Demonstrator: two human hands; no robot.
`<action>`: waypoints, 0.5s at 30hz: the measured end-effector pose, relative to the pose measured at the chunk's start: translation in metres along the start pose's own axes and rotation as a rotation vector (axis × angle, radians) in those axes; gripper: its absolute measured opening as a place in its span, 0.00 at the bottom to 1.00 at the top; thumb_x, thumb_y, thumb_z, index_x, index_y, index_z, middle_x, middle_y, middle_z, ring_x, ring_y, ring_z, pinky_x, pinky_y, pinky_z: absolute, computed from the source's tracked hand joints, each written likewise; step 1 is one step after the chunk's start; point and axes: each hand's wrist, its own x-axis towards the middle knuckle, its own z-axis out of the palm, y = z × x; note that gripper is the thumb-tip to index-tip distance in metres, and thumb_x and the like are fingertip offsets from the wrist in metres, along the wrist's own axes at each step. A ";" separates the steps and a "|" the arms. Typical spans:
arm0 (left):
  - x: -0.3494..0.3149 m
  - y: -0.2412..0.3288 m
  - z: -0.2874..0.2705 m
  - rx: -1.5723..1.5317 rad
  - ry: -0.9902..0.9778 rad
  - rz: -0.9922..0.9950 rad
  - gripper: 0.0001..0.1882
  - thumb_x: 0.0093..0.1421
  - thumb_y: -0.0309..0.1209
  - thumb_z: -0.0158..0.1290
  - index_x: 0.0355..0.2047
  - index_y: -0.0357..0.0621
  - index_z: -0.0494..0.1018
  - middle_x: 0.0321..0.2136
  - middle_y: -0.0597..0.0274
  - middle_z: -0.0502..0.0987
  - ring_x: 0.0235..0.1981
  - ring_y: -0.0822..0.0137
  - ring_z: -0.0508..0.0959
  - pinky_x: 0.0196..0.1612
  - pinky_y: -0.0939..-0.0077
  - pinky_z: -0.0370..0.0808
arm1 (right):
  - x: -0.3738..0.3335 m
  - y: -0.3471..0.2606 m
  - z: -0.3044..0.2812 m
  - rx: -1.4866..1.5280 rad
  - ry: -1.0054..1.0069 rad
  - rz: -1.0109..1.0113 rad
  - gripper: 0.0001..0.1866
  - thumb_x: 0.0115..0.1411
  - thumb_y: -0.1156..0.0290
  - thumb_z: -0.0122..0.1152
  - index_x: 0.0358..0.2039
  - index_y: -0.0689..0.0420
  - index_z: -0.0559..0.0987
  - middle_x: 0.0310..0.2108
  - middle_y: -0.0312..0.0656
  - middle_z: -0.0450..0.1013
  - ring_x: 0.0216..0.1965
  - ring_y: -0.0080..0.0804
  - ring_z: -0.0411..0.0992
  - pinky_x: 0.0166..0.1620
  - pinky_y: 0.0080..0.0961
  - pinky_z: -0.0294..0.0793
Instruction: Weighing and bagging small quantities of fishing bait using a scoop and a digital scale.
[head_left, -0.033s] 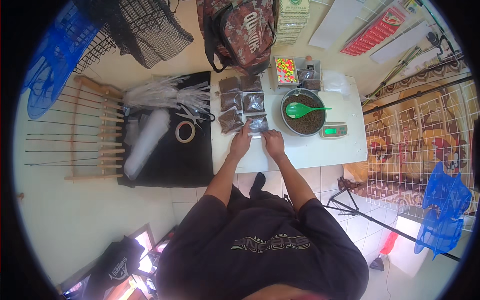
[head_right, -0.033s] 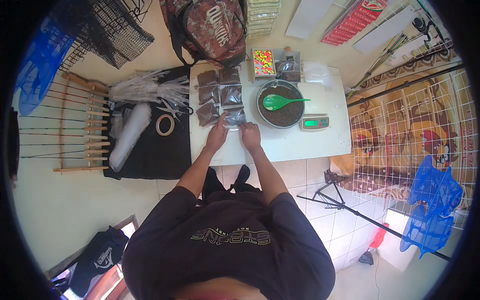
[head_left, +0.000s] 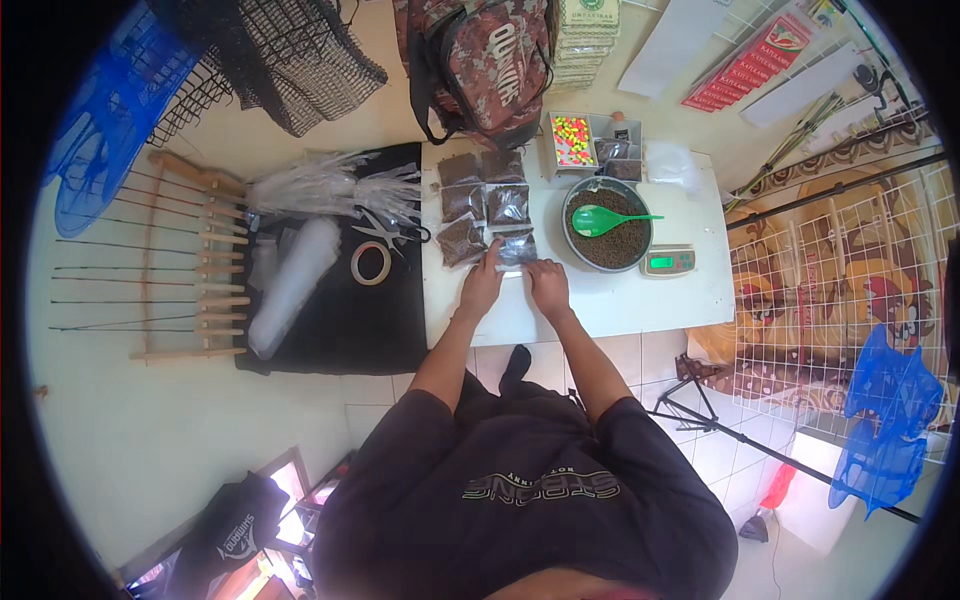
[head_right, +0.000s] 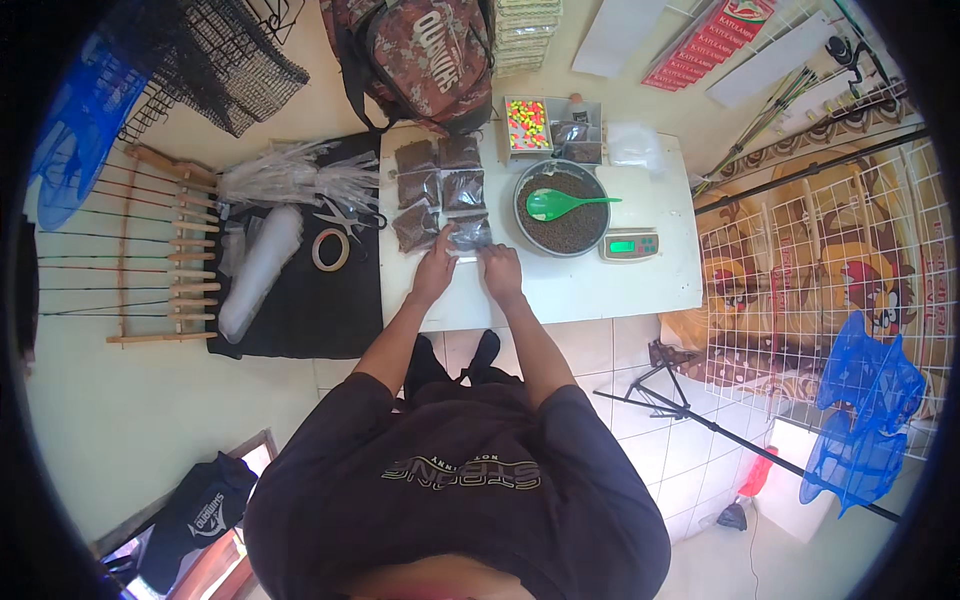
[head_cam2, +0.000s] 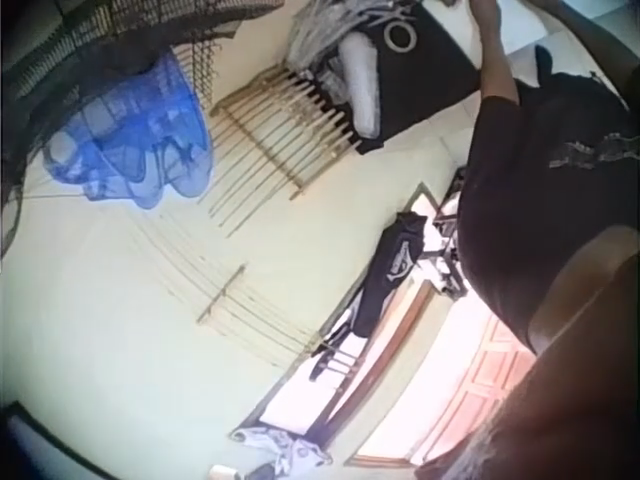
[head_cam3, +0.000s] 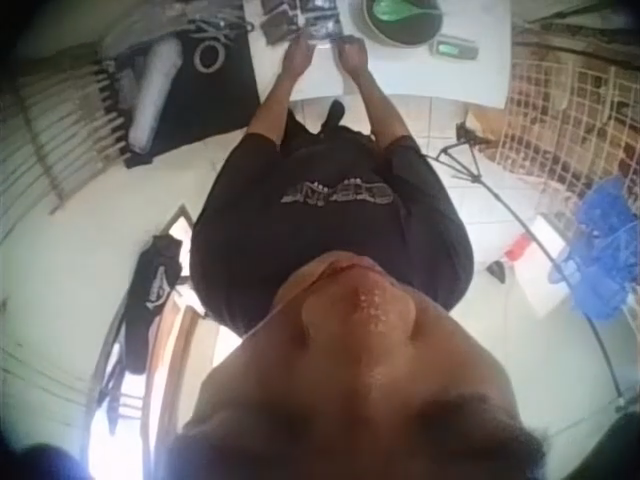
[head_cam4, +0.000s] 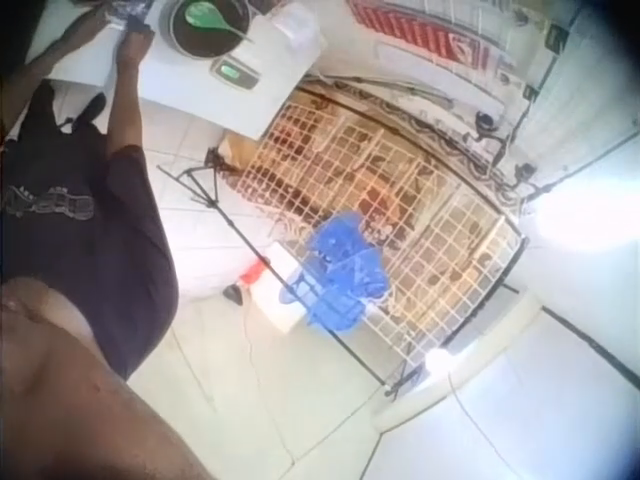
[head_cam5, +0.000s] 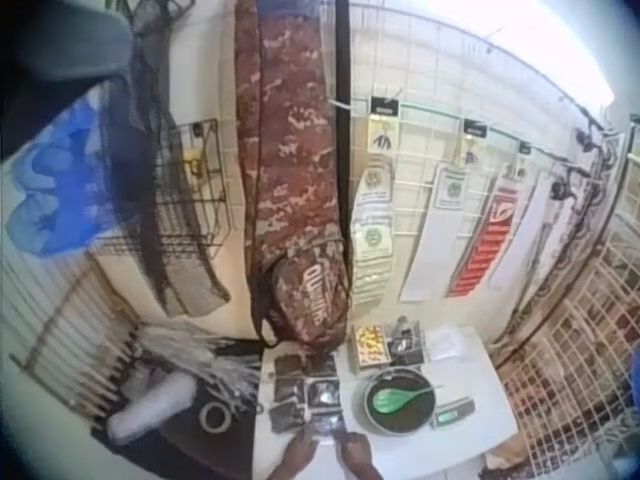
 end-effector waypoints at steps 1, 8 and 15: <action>0.000 -0.001 0.001 0.013 0.007 -0.020 0.39 0.53 0.22 0.51 0.62 0.52 0.45 0.42 0.47 0.71 0.41 0.46 0.73 0.42 0.56 0.71 | 0.001 -0.002 -0.001 -0.001 -0.020 0.032 0.08 0.51 0.77 0.52 0.31 0.56 0.78 0.28 0.40 0.73 0.36 0.37 0.70 0.40 0.33 0.66; -0.002 -0.002 0.005 0.205 0.113 0.090 0.38 0.51 0.21 0.52 0.61 0.49 0.49 0.39 0.48 0.71 0.40 0.50 0.73 0.43 0.60 0.71 | 0.001 -0.003 0.001 -0.033 -0.037 0.082 0.09 0.53 0.75 0.51 0.34 0.55 0.77 0.39 0.41 0.71 0.41 0.38 0.68 0.43 0.35 0.65; -0.004 -0.008 0.007 0.149 -0.012 0.126 0.35 0.52 0.17 0.45 0.61 0.47 0.50 0.32 0.57 0.77 0.35 0.55 0.76 0.43 0.64 0.72 | -0.007 0.007 0.005 -0.124 -0.014 -0.119 0.10 0.49 0.73 0.56 0.34 0.55 0.79 0.38 0.37 0.72 0.43 0.35 0.68 0.46 0.31 0.67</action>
